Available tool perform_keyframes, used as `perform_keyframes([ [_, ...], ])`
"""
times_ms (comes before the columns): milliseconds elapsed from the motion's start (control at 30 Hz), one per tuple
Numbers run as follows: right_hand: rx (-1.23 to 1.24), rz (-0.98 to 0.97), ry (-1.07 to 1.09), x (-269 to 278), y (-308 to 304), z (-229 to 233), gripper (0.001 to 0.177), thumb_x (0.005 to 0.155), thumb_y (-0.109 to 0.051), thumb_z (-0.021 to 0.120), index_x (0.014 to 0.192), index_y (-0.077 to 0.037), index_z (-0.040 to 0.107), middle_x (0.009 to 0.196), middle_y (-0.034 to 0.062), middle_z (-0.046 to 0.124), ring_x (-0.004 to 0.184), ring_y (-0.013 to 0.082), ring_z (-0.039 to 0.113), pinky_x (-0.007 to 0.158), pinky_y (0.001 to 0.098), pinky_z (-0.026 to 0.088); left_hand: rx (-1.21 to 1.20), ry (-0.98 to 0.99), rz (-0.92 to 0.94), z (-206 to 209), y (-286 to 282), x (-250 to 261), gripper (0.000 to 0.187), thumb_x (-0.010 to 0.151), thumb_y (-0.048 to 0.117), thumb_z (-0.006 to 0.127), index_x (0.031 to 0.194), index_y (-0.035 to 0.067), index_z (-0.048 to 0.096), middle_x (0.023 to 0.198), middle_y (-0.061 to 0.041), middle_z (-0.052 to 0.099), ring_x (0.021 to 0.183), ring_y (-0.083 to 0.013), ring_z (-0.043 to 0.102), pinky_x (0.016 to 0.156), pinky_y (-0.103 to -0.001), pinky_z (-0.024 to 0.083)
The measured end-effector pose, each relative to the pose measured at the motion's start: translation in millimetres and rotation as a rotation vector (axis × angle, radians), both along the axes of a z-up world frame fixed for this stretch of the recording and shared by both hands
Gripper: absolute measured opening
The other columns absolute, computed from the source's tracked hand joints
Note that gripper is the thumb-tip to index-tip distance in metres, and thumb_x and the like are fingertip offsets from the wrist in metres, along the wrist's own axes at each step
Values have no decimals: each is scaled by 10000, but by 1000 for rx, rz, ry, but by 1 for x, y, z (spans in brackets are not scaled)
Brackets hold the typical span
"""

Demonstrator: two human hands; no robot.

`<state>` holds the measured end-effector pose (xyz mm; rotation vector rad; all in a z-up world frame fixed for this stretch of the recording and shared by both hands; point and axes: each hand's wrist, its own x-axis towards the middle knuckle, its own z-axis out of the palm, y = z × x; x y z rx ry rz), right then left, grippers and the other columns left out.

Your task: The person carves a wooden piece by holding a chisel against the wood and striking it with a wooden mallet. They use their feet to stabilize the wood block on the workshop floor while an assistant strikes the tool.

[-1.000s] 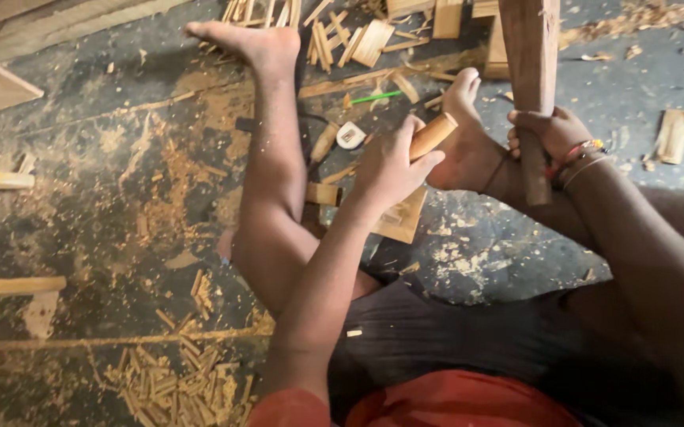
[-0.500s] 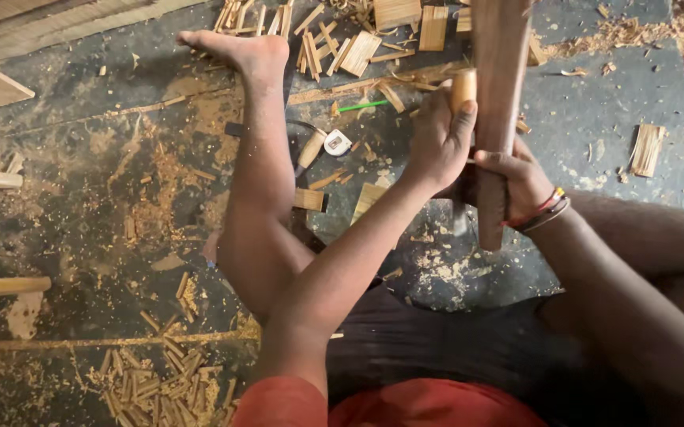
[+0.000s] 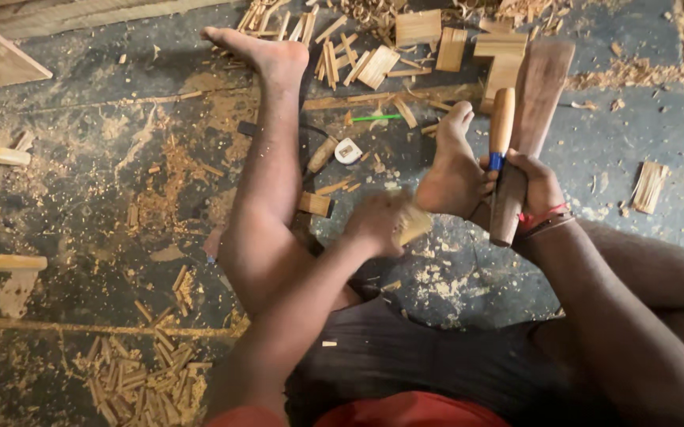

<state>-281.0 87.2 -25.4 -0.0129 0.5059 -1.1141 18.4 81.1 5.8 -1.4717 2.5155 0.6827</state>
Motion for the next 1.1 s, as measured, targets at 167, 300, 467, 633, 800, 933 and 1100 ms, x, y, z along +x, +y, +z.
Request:
perform_keyframes([
  [167,-2,-32,80,-6,0,1,397,1019,-268,637,1192,85,588,920,109,634,780,193,622,730,338,552,-85,36,-267,-18,-35,-1,1076,600,292,898,1529,84,397,1510,-136,476,1391,-357,460,1073,-516,434],
  [300,-18,-29,96,-10,-9,4,389,1025,-283,638,1194,64,596,912,95,633,796,208,631,711,342,545,-151,66,-217,-23,-26,1,868,689,141,825,1464,78,439,1579,-158,358,1441,-348,362,1144,-497,342],
  [467,-7,-74,140,0,-4,4,362,1008,-272,629,1200,33,595,952,92,658,817,193,623,740,348,541,-421,147,-205,-23,-32,6,631,768,-83,608,1348,164,601,1523,-82,482,1411,-273,445,1123,-484,395],
  [633,35,7,-67,-3,-4,7,397,1025,-287,624,1196,71,598,892,116,644,809,217,627,728,347,544,-370,342,-86,-6,-21,14,254,880,-21,600,1077,111,690,1182,-108,671,1087,-318,658,877,-441,543],
  [800,-14,-57,216,-5,-11,-1,366,1022,-276,613,1185,51,597,881,98,628,797,215,620,745,363,548,-438,412,-31,-19,-12,17,87,879,43,620,921,81,686,940,-131,686,891,-366,681,768,-479,536],
  [933,25,-113,188,-3,-1,-3,315,1034,-236,626,1222,16,598,949,111,667,807,190,635,769,348,551,-64,461,-29,-36,-19,18,112,929,183,687,996,133,762,887,-128,750,792,-350,703,661,-473,534],
  [1100,-16,-87,216,-6,3,1,361,1122,-262,593,1239,78,567,990,92,648,896,173,624,848,343,538,104,604,-28,-19,-10,27,181,835,134,721,1009,88,746,963,-122,756,861,-276,754,776,-403,597],
])
